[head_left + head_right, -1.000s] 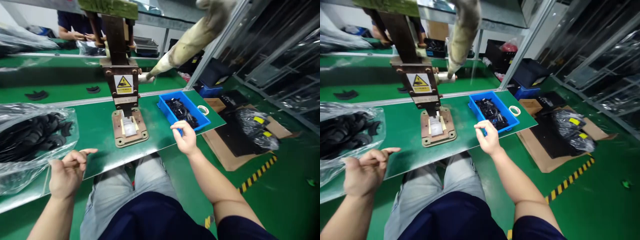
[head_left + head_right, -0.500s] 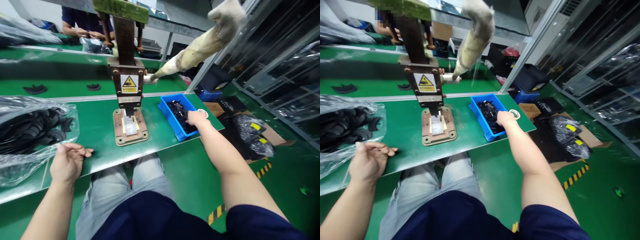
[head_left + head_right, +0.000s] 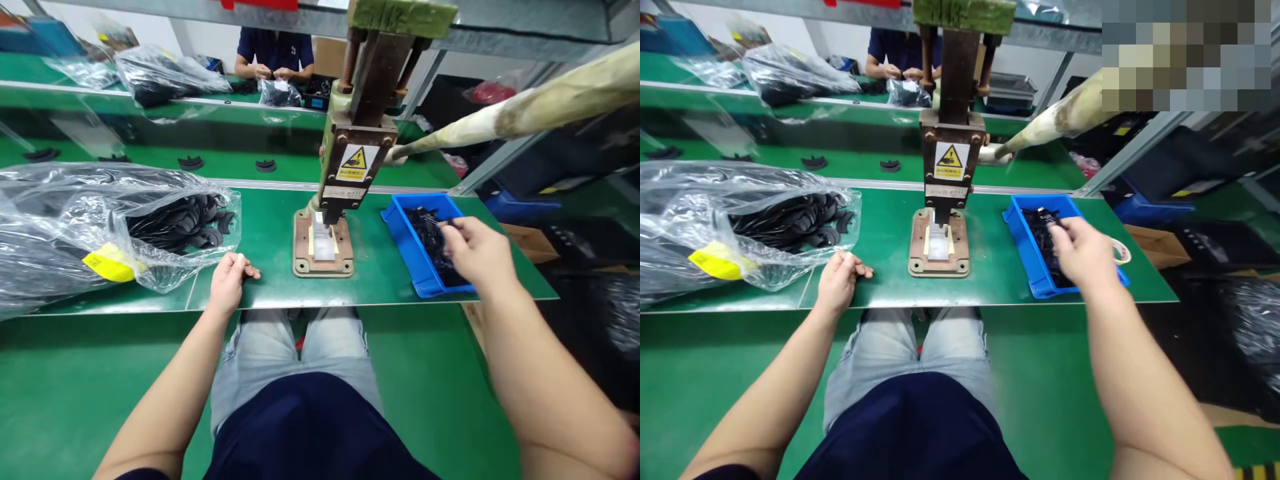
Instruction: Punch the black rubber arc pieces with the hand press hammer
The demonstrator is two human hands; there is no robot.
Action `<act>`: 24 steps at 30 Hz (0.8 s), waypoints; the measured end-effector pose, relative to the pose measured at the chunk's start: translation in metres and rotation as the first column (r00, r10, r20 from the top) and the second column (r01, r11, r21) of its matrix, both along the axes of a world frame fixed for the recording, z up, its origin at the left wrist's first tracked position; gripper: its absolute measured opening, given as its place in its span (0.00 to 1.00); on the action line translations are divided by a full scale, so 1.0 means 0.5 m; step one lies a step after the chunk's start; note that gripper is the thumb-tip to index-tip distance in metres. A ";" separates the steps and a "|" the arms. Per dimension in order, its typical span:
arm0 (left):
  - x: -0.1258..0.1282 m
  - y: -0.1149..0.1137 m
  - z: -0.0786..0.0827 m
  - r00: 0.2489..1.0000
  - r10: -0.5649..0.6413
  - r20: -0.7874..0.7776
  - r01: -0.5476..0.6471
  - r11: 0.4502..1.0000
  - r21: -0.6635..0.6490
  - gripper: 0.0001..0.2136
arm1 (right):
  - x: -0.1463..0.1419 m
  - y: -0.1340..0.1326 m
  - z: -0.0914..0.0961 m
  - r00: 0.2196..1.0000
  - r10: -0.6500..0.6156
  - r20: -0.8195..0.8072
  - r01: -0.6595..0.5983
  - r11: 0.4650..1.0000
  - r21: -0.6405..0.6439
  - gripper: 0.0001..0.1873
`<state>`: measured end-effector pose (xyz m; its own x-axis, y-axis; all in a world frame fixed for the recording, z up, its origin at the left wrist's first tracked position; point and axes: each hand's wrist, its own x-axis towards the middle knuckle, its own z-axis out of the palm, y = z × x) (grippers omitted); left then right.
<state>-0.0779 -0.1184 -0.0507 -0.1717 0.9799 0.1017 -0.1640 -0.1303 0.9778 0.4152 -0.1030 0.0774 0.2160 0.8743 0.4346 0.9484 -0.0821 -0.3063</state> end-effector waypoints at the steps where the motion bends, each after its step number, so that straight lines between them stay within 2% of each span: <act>1: 0.011 -0.009 0.004 0.997 0.007 -0.082 -0.006 1.000 0.011 0.18 | -0.045 -0.027 -0.009 0.993 0.111 -0.026 -0.112 0.993 -0.035 0.25; 3: 0.044 -0.034 0.018 0.968 -0.030 -0.248 0.047 0.997 0.063 0.14 | -0.146 -0.074 -0.036 0.936 0.345 -0.067 -0.350 0.933 -0.085 0.17; 4: 0.064 -0.049 0.028 0.947 -0.075 -0.312 0.111 0.989 0.100 0.13 | -0.197 -0.093 -0.052 0.844 0.526 -0.109 -0.535 0.841 -0.080 0.18; 5: 0.085 -0.064 0.039 0.925 -0.130 -0.357 0.189 0.973 0.135 0.12 | -0.244 -0.108 -0.069 0.747 0.650 -0.141 -0.661 0.749 -0.049 0.21; 7: 0.124 -0.092 0.061 0.887 -0.238 -0.396 0.330 0.926 0.184 0.14 | -0.318 -0.127 -0.099 0.620 0.767 -0.165 -0.774 0.633 0.035 0.24; 8: 0.140 -0.102 0.069 0.877 -0.270 -0.398 0.368 0.909 0.195 0.15 | -0.344 -0.132 -0.112 0.589 0.791 -0.165 -0.792 0.606 0.073 0.25; 11: 0.163 -0.117 0.081 0.881 -0.253 -0.400 0.356 0.911 0.208 0.12 | -0.381 -0.136 -0.138 0.563 0.811 -0.156 -0.799 0.583 0.148 0.27; 14: 0.159 -0.122 0.077 0.887 -0.186 -0.422 0.294 0.933 0.207 0.07 | -0.385 -0.139 -0.147 0.558 0.805 -0.199 -0.784 0.591 0.191 0.27; 16: 0.154 -0.125 0.073 0.894 -0.195 -0.402 0.279 0.947 0.162 0.07 | -0.383 -0.143 -0.149 0.557 0.787 -0.265 -0.763 0.611 0.211 0.23; 20: 0.151 -0.136 0.067 0.927 -0.276 -0.253 0.286 0.958 0.003 0.09 | -0.383 -0.155 -0.156 0.559 0.735 -0.384 -0.720 0.660 0.215 0.14; 24: 0.152 -0.147 0.063 0.927 -0.303 -0.221 0.300 0.953 -0.048 0.10 | -0.385 -0.161 -0.167 0.565 0.699 -0.438 -0.702 0.686 0.189 0.12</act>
<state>-0.0018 -0.1918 -0.0194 0.1581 0.9833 0.0901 0.0290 -0.0958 0.9950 0.2225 -0.1834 -0.0059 -0.3036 0.8384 0.4526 0.4610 0.5450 -0.7004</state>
